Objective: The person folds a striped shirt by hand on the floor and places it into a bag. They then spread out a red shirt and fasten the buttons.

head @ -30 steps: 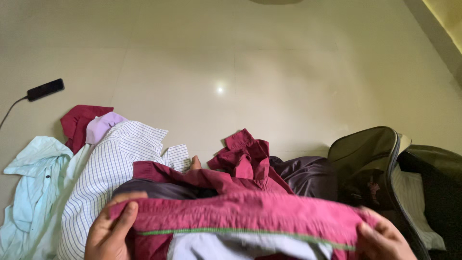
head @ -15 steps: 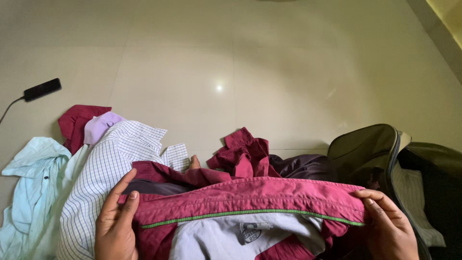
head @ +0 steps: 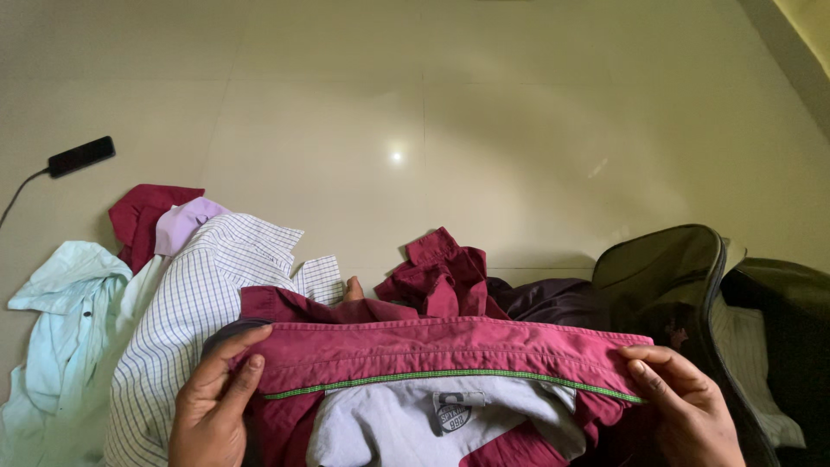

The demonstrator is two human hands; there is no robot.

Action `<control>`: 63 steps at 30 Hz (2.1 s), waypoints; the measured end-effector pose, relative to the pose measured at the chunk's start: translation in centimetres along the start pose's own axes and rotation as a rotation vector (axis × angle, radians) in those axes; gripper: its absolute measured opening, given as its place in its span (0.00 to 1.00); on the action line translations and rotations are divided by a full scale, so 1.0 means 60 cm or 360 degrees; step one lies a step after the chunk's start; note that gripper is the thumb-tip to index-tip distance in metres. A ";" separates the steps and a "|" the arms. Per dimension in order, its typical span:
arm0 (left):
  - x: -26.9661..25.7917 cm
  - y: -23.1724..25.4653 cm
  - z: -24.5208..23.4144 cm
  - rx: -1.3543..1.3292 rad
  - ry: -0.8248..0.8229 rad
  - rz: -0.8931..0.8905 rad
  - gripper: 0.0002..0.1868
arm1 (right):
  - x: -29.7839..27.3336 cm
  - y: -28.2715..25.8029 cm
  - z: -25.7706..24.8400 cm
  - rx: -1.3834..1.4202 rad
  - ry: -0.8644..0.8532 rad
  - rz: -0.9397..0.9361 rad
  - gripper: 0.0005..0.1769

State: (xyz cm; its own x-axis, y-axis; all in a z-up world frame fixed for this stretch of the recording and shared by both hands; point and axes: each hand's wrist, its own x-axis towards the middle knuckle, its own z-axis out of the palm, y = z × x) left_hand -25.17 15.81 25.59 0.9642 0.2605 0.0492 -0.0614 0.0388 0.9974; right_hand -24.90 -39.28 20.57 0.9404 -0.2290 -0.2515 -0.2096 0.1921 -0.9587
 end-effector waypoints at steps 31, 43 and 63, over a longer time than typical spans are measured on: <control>0.055 -0.121 -0.052 0.0451 -0.0457 -0.0075 0.28 | -0.004 -0.076 0.070 -0.1626 -0.0104 -0.0660 0.30; 0.056 -0.047 -0.119 0.1137 -0.0448 0.0615 0.25 | -0.007 -0.128 0.074 -0.1815 -0.0016 -0.1162 0.30; 0.060 0.034 -0.065 0.1246 -0.0160 0.1060 0.14 | 0.012 -0.126 0.087 -0.1633 0.0388 -0.1413 0.10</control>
State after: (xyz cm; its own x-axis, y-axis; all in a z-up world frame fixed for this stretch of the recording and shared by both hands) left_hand -22.82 20.55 27.58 0.8157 -0.0841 0.5724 -0.4402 -0.7322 0.5198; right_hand -21.24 -35.89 28.33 0.8132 -0.0838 0.5759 0.2288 -0.8639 -0.4488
